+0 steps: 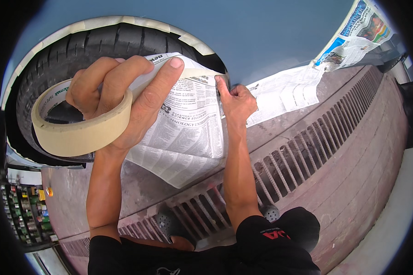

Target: The person applies masking tape around the wheel arch of a car and then places newspaper over the wheel and lower fender to protect the area. The person uses tape to secure the newspaper in place.

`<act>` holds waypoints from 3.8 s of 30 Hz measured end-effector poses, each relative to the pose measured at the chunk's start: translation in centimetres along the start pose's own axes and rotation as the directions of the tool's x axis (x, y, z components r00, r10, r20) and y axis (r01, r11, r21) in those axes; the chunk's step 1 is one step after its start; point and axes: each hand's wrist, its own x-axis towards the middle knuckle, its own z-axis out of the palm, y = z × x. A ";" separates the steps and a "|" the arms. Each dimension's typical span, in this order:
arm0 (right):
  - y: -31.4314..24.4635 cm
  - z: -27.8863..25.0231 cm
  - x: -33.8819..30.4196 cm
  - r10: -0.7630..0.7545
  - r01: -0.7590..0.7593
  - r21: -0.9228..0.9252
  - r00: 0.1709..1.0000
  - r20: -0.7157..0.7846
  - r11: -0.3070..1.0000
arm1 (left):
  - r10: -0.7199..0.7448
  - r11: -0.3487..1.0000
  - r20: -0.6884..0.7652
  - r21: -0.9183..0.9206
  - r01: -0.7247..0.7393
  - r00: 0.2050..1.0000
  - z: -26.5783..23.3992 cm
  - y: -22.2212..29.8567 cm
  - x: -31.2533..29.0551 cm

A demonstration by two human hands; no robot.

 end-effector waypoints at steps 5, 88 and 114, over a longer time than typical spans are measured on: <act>-0.1 0.1 0.4 -0.067 0.065 -0.031 0.995 -0.071 0.997 | 0.008 1.000 -0.003 0.009 -0.008 1.000 0.1 0.1 0.3; -7.2 -1.2 1.0 0.178 -0.177 0.034 0.982 -0.062 0.984 | -0.259 0.965 -0.297 -0.119 0.233 0.919 5.4 -1.7 -1.8; -10.1 -3.0 2.0 0.207 -0.206 0.056 0.978 -0.017 0.977 | -0.186 0.980 0.077 -0.051 0.191 0.979 0.7 1.3 -0.9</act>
